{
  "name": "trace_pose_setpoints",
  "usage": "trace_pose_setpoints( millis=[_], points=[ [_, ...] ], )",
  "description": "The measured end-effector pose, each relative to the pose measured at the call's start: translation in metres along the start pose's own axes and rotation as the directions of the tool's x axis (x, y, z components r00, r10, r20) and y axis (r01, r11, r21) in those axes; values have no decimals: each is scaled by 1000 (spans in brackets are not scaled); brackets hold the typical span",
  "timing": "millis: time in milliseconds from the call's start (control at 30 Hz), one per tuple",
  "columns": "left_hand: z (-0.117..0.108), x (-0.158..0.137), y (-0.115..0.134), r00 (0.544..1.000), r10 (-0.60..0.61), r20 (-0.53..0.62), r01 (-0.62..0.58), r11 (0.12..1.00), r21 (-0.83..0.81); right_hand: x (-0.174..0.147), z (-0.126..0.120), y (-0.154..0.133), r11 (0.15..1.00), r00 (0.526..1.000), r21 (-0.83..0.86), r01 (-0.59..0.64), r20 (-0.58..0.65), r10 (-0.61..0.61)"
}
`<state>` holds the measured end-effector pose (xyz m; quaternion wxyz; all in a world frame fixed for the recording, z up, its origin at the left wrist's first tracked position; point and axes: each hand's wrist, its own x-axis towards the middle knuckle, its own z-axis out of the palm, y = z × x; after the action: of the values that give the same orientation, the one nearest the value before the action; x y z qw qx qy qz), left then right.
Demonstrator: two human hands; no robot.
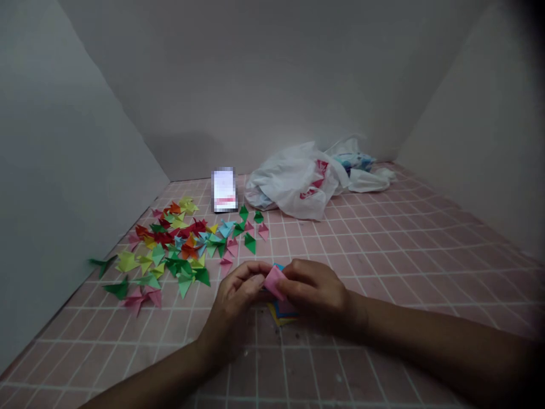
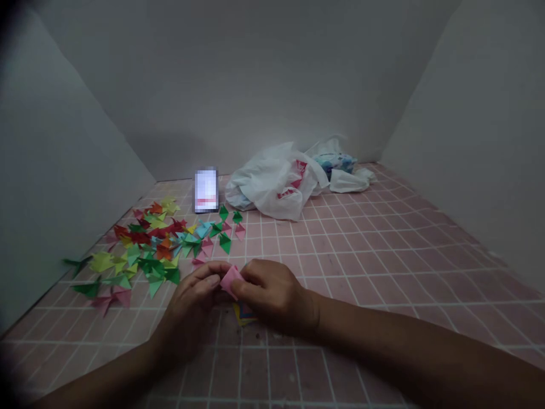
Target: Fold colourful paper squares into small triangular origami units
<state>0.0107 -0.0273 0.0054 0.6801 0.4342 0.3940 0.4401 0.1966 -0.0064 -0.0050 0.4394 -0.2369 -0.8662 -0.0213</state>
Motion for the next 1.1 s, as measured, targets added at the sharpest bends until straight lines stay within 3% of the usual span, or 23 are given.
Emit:
trace_pose_setpoints(
  millis=[233, 833, 967, 1100],
  points=[
    [1, 5, 4, 996, 26, -91, -17, 996, 93, 2, 0, 1, 974, 981, -115, 194, 15, -194],
    [0, 5, 10, 995, 83, -48, -75, 986, 149, 3, 1, 5, 975, 978, -74, 208, 19, -207],
    [-1, 5, 7, 996, 70, -58, -61, 987, 149, 2, 5, 3, 990, 991, 56, 131, -14, -131],
    [-2, 8, 5, 995, 64, -73, -54, 991, 124, 1, 8, 1, 952, 995, 295, -81, -31, 94]
  ],
)
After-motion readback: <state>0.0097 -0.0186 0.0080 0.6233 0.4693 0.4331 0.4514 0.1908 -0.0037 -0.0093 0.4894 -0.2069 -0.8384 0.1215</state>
